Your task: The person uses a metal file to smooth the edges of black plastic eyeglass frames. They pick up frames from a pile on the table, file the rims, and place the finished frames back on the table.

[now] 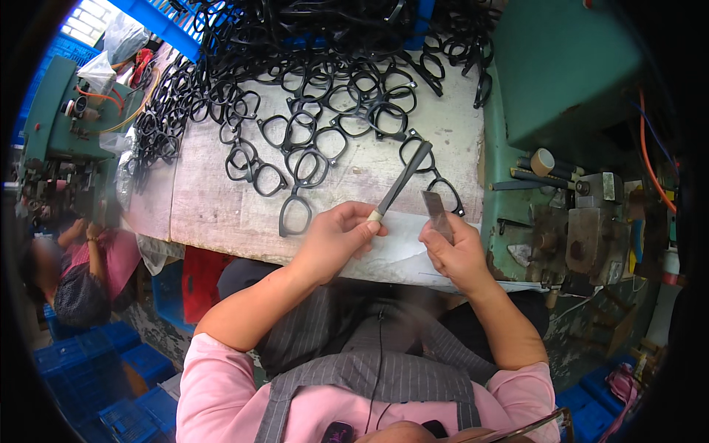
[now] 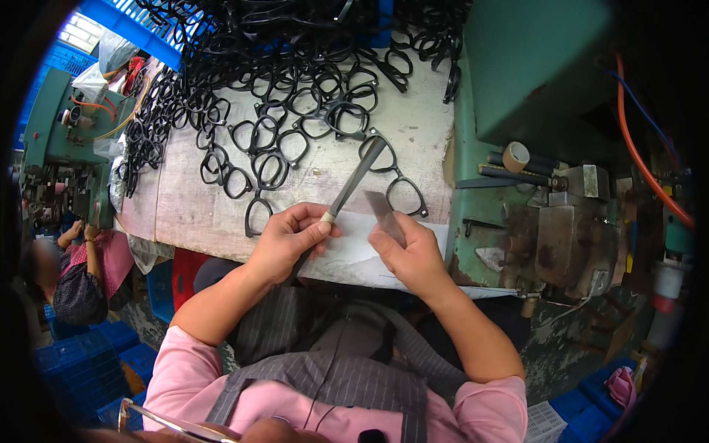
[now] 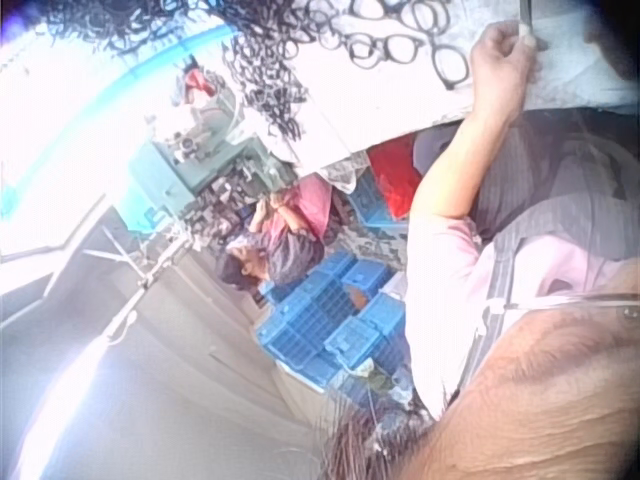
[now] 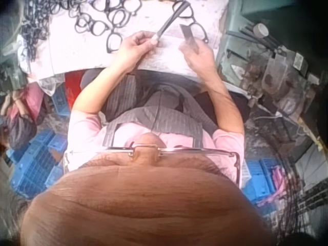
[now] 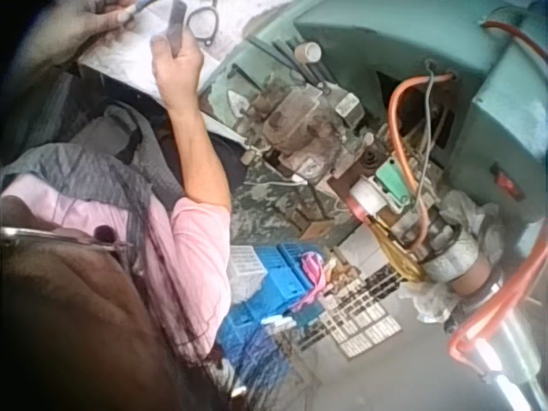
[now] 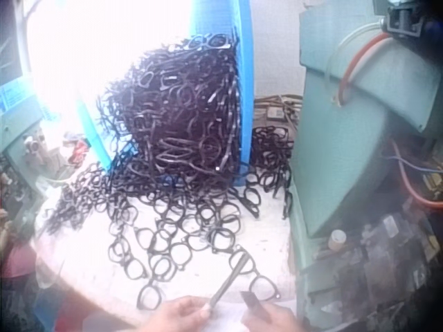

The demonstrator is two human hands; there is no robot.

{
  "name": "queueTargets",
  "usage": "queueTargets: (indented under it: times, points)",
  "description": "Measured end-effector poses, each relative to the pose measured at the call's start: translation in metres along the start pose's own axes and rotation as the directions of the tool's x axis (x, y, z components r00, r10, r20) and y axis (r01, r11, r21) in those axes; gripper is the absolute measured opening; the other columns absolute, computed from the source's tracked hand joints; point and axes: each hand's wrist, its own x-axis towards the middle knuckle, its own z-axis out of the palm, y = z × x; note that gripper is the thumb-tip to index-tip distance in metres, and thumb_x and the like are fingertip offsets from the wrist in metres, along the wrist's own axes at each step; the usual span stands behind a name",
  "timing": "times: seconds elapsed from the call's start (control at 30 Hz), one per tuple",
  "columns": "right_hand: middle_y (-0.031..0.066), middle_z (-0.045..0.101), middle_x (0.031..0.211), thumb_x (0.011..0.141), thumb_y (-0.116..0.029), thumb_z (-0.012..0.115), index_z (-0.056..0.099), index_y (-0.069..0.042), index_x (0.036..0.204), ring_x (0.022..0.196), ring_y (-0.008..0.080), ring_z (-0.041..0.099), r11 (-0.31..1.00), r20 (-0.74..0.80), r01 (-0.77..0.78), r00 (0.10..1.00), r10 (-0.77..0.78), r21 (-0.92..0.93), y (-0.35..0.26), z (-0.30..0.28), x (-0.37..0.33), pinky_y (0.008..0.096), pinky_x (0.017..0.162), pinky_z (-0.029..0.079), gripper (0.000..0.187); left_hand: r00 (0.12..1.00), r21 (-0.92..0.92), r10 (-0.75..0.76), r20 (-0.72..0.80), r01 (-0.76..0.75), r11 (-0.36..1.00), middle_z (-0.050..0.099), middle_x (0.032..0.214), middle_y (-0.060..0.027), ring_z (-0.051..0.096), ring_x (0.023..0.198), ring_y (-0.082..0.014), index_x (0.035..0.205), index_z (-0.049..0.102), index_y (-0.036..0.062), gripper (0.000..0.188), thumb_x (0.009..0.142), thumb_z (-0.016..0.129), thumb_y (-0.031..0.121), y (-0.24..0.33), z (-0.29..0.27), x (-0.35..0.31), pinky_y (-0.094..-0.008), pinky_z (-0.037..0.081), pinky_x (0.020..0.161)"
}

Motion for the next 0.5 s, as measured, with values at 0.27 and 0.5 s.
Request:
queueTargets:
  times: [0.27,0.5]
  points:
    - [0.0015,0.064,0.077,0.086,-0.018,0.069,0.064,0.002,0.095,0.070,0.0070,0.054,0.994,-0.259,0.013,0.965,-0.041,-0.107,0.017,0.017,0.013,0.0245,0.063,0.045,0.022,0.985,0.000,0.124,0.124,-0.125,0.992,0.065,0.102,-0.0063,0.058,0.088,-0.0105,0.121,0.054,-0.0023,0.029,0.095,0.056,0.012,-0.004,0.012,-0.004,-0.0251,0.048,0.078]
    - [0.0031,0.066,0.077,0.085,-0.017,0.069,0.065,0.002,0.094,0.069,0.0081,0.056,0.991,-0.212,0.016,0.976,-0.045,-0.136,0.009,0.021,0.011,0.0252,0.063,0.046,0.022,0.980,0.221,0.138,0.145,-0.168,0.961,0.062,0.107,-0.0093,0.059,0.086,-0.0124,0.116,0.058,-0.0029,0.028,0.092,0.060,0.011,-0.008,0.010,-0.007,-0.0260,0.049,0.078]
